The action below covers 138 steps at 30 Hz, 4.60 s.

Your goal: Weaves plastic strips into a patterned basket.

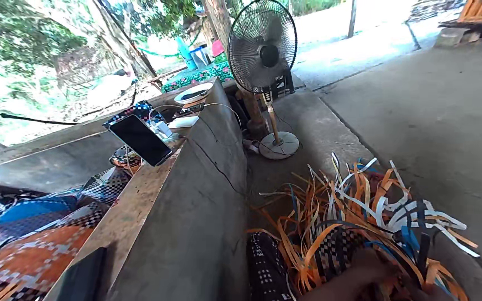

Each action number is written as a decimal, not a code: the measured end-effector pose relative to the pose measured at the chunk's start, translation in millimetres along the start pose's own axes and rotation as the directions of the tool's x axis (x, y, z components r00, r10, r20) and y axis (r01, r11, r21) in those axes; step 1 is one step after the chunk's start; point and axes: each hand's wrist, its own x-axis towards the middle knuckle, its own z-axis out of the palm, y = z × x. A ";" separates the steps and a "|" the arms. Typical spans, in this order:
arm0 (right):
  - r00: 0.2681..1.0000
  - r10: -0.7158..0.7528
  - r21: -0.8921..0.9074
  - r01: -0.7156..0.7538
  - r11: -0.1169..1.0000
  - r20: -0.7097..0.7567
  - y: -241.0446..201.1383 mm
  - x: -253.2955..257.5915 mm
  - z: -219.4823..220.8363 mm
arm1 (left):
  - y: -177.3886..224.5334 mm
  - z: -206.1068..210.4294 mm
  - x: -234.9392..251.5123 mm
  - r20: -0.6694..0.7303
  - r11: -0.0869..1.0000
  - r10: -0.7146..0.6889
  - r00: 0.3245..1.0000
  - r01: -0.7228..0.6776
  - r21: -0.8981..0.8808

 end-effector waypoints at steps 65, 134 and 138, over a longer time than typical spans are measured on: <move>0.375 -0.926 -0.379 0.852 0.362 -0.041 -7.2 -2.9 -4.6 | -19.5 15.0 12.4 -0.266 0.942 0.298 0.917 -0.237 0.237; 0.835 -0.544 -0.253 0.545 0.799 0.084 20.0 87.7 -47.7 | -53.9 -54.3 -56.2 -0.365 0.753 0.642 0.674 -0.465 0.465; 0.829 -0.550 -0.251 0.555 0.793 0.096 14.5 87.0 -42.2 | -79.4 -86.7 -47.5 -0.373 0.951 0.296 0.879 -0.236 0.198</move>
